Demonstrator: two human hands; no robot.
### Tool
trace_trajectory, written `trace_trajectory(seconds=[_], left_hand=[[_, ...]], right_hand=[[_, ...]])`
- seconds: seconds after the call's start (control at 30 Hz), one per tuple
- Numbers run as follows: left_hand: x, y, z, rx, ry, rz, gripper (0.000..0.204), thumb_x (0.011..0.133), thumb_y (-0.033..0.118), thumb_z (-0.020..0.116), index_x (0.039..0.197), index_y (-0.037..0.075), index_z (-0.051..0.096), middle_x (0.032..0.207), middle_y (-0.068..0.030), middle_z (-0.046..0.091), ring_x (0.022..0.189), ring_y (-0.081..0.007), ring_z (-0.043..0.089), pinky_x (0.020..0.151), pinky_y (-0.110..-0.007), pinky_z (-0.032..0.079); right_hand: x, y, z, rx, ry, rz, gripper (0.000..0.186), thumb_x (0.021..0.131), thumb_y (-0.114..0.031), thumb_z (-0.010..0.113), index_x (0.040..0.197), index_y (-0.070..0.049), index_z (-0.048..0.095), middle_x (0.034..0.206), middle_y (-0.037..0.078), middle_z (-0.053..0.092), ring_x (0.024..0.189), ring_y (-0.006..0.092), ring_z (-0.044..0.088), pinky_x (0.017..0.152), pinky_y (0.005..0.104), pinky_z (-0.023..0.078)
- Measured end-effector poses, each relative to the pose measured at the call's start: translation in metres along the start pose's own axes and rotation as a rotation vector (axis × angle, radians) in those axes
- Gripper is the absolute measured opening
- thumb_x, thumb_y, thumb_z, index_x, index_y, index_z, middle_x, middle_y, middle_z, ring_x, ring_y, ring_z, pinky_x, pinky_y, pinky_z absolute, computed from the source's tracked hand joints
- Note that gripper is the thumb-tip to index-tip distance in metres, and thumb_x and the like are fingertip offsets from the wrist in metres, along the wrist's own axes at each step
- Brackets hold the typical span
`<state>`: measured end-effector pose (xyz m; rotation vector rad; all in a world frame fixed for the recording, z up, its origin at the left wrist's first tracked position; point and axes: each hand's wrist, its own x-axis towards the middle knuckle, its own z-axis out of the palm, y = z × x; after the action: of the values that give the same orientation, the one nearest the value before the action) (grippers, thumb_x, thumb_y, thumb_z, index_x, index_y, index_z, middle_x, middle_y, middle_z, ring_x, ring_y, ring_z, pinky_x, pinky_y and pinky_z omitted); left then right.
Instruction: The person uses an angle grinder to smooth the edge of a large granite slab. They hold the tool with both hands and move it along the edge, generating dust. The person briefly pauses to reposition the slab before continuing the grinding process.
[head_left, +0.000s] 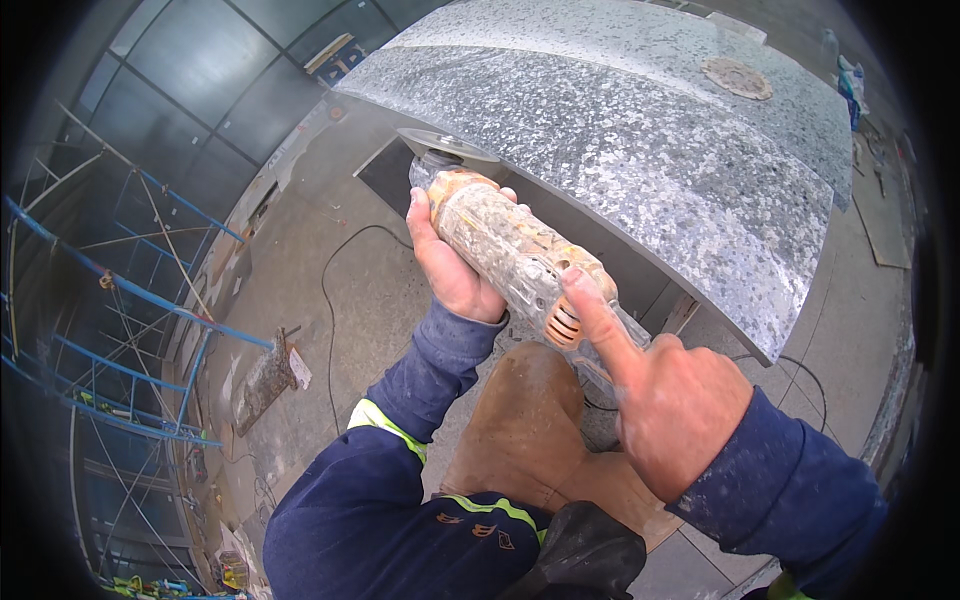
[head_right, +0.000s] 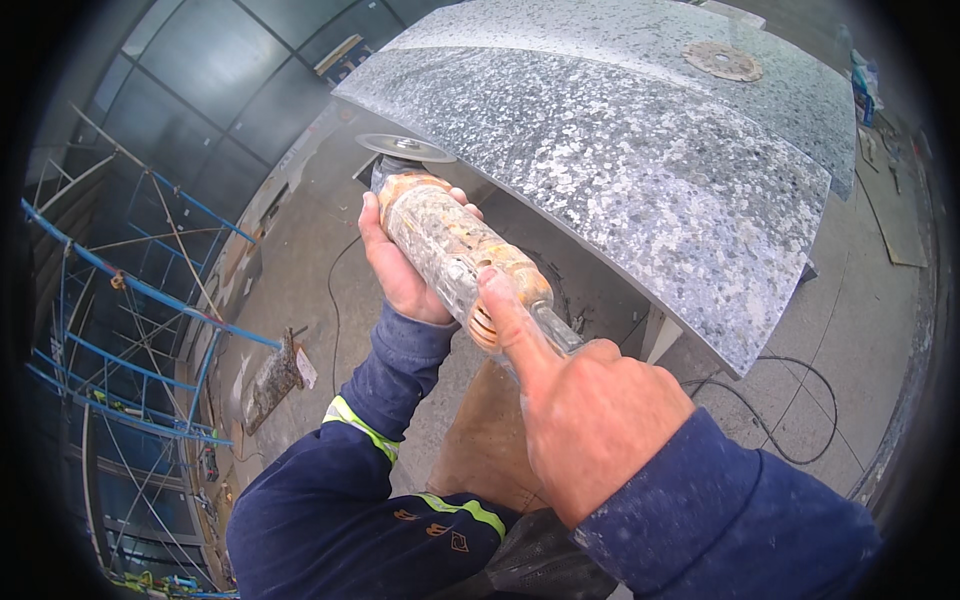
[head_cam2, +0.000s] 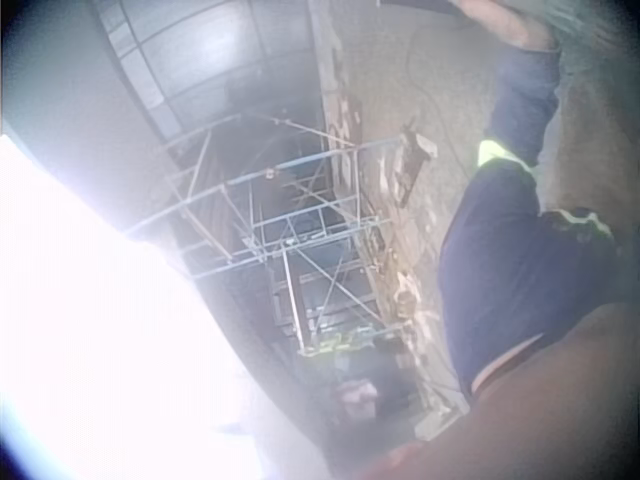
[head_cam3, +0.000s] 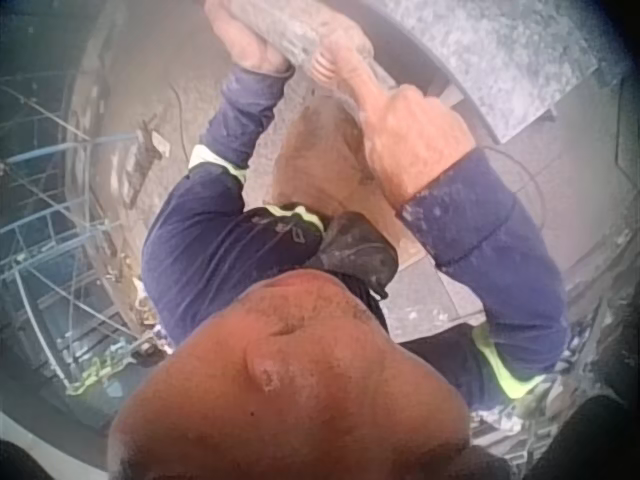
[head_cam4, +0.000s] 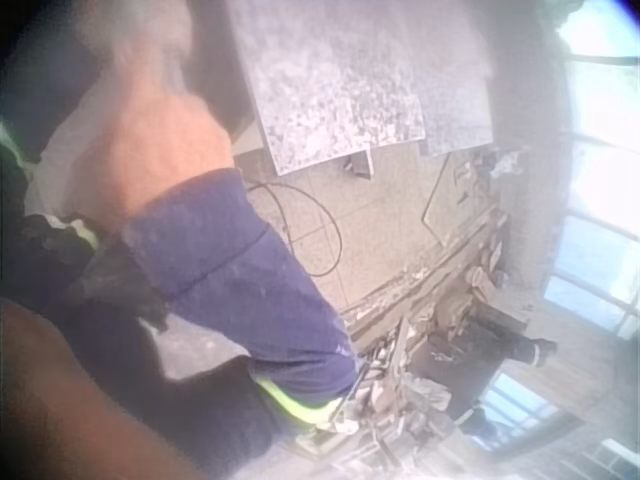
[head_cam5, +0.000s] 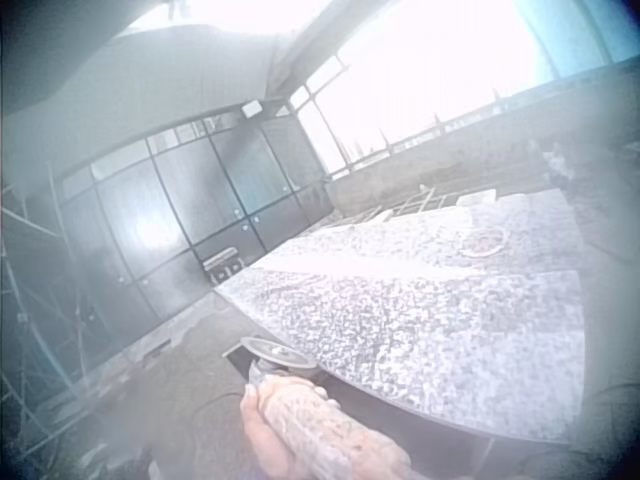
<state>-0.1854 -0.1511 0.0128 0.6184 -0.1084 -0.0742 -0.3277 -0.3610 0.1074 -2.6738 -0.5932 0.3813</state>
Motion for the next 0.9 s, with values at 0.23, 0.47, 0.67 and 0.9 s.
trace_trajectory(seconds=[0.23,0.47,0.67,0.9], left_hand=[[0.014,0.018,-0.016,0.058,0.022,0.063,0.067,0.095,0.065,0.041,0.107,0.002,0.06,0.098,-0.0174,0.065,0.089,-0.033,0.064,0.079,-0.047,0.055],[0.041,0.025,-0.033,0.097,-0.016,0.081,0.067,0.095,0.065,0.04,0.106,0.002,0.06,0.096,-0.0177,0.064,0.087,-0.034,0.064,0.078,-0.049,0.056],[0.059,0.032,-0.046,0.075,-0.014,0.086,0.065,0.095,0.064,0.039,0.107,0.003,0.06,0.096,-0.0183,0.064,0.088,-0.035,0.064,0.077,-0.05,0.057],[0.076,0.038,-0.057,0.098,0.024,0.145,0.063,0.095,0.063,0.039,0.106,0.004,0.06,0.097,-0.019,0.065,0.087,-0.036,0.064,0.077,-0.05,0.055]], right_hand=[[0.027,0.005,0.009,0.048,0.091,-0.134,0.093,0.079,-0.002,0.058,0.16,-0.009,0.012,0.07,0.025,0.062,0.06,0.0389,0.064,0.057,0.0476,0.053],[0.054,0.006,0.014,0.051,0.144,-0.171,0.091,0.08,-0.003,0.058,0.158,-0.004,0.012,0.068,0.023,0.065,0.062,0.0393,0.066,0.058,0.0485,0.054],[0.07,-0.001,0.01,0.022,0.133,-0.145,0.089,0.08,-0.002,0.057,0.158,-0.003,0.013,0.07,0.023,0.066,0.065,0.0392,0.067,0.06,0.0479,0.055],[0.089,-0.006,0.008,0.003,0.116,-0.13,0.089,0.081,-0.002,0.058,0.158,-0.005,0.013,0.074,0.023,0.067,0.069,0.0383,0.069,0.065,0.0461,0.057]])
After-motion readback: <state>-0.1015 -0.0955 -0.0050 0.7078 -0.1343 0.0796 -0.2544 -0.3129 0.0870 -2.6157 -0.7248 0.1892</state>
